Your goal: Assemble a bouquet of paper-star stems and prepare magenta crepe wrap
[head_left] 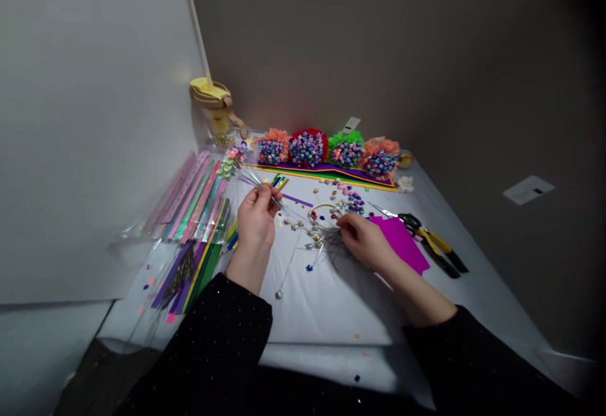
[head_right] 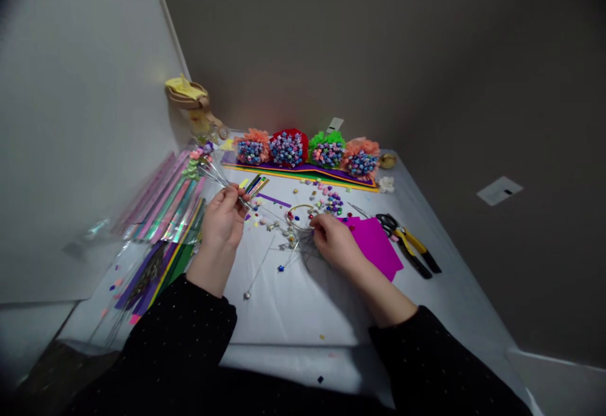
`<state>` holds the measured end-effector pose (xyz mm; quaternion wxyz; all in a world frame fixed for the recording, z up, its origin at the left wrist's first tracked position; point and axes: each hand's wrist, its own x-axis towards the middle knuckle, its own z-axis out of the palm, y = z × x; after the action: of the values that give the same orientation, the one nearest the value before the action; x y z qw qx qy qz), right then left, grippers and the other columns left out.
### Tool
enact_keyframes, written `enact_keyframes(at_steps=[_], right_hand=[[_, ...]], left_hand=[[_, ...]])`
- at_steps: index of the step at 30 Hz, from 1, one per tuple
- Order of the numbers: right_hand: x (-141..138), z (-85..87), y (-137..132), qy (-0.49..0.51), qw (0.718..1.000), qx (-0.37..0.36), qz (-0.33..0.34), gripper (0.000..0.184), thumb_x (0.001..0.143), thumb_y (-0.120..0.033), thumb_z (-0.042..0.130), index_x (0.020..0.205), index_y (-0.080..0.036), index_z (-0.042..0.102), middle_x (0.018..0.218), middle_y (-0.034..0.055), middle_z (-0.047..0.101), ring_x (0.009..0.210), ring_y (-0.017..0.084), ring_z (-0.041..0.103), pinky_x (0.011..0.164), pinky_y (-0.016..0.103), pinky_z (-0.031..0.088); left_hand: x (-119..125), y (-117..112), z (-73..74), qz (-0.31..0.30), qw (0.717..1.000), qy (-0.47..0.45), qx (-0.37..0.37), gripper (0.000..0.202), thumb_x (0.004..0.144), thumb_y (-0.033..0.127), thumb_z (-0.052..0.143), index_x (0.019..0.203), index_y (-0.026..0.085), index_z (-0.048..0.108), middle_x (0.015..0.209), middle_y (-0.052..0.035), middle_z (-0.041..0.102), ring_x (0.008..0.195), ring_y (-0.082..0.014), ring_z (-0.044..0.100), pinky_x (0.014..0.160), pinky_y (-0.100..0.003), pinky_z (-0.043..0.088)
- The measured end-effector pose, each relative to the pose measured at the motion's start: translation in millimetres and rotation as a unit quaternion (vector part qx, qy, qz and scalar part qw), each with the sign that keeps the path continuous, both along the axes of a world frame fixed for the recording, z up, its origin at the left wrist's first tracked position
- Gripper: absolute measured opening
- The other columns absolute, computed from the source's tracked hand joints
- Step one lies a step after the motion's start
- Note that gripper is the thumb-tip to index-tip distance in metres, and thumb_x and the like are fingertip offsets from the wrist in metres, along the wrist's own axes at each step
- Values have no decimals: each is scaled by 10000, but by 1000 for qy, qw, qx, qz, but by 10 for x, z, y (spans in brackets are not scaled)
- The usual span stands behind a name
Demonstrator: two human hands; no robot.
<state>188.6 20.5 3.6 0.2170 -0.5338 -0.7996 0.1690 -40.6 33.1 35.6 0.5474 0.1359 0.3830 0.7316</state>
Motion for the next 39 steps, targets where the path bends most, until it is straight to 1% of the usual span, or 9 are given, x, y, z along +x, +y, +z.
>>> enact_keyframes(at_steps=[4,7,11,16,29,32,34,36,39], right_hand=[[61,30,117,-25,997,59,-35,178,751,-85,486,857,-155,612,826,73,621,781,202,578,711,318,454],[-76,67,156,-56,994,93,6,139,788,-118,518,831,-162,643,879,93,626,885,230,562,806,357,437],[-459,125,177,-100,990,42,90,175,829,-136,501,844,-182,668,852,66,645,880,195,574,805,296,426],[-817,163,201,-234,969,-19,74,236,859,-198,457,866,-155,689,886,99,656,876,204,596,760,274,420],[-920,173,234,-282,957,-39,50,247,815,-146,446,899,-122,677,930,154,652,882,232,600,712,285,423],[-768,220,326,-174,985,-20,3,193,794,-183,477,805,-148,666,851,101,646,803,193,583,703,271,412],[-655,275,396,8,999,-7,-50,132,757,-215,525,697,-165,630,733,43,614,707,159,548,665,259,400],[-562,345,446,222,970,-2,-96,122,745,-270,560,678,-173,594,643,-8,554,602,122,483,597,244,375],[-485,477,453,460,881,6,-114,150,729,-328,608,726,-181,580,604,-50,488,527,86,398,531,222,324]], left_hand=[[0,1,-20,-5,1000,0,0,222,658,281,767,736,154,602,618,46,616,554,-54,589,601,-180,459],[3,3,-32,-6,1000,9,-2,223,664,288,765,739,159,599,620,47,616,558,-56,591,616,-187,463],[8,14,-39,-9,1000,9,-8,239,654,296,771,730,153,595,606,48,610,542,-56,586,600,-186,461],[3,25,-55,1,1000,-4,-11,266,618,287,790,734,140,602,604,40,620,531,-55,585,544,-163,440],[11,11,-47,-9,1000,-2,-9,300,603,327,791,736,140,597,616,42,608,554,-54,581,566,-167,440],[14,11,-61,-8,1000,10,-10,326,589,353,793,746,140,602,628,38,614,561,-59,582,581,-181,446],[37,2,-76,-17,999,28,-8,347,569,377,798,733,136,611,630,33,615,561,-65,580,595,-197,454],[82,-19,-95,-47,997,54,-2,360,556,398,800,717,129,624,635,23,621,566,-72,581,608,-213,463],[181,-74,-117,-117,988,100,-1,352,561,413,793,685,124,635,633,4,632,571,-86,586,604,-221,465]])
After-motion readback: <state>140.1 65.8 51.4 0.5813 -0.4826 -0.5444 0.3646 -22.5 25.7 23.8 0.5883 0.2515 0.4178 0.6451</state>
